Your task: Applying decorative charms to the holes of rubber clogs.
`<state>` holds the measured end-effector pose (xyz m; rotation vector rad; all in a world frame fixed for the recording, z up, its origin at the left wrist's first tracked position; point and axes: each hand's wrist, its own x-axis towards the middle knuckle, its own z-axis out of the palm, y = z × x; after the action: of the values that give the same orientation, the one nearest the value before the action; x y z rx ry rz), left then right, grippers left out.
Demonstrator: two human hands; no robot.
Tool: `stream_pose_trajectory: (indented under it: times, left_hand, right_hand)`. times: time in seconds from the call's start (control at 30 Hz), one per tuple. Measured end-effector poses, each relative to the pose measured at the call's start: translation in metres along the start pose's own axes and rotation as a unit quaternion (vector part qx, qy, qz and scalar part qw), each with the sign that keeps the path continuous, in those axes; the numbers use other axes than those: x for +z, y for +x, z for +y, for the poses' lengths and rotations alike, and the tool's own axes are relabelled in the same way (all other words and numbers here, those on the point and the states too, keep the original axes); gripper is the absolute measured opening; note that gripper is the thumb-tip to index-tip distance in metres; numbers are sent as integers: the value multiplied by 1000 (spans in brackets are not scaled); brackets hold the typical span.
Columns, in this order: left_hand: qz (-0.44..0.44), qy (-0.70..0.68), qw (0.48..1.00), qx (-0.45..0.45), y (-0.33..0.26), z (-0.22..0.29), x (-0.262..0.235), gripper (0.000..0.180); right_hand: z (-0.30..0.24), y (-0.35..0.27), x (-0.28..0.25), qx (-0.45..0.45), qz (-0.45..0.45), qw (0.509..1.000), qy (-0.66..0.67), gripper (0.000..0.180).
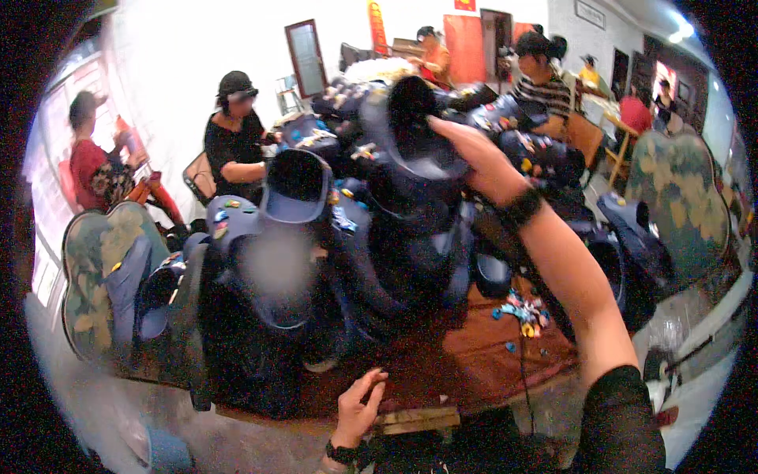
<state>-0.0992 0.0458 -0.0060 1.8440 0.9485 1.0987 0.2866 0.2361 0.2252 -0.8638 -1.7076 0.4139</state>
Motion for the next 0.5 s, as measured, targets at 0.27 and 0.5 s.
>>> stream_pose_trajectory:
  times: [0.27,0.5]
  left_hand:
    - [-48,114,992,-8,-1,1,-3,32]
    - [-111,205,972,2,-23,-11,-4,44]
  right_hand:
    - [-11,9,54,202,-200,948,-143,86]
    - [-67,-117,-95,53,-131,838,-528,34]
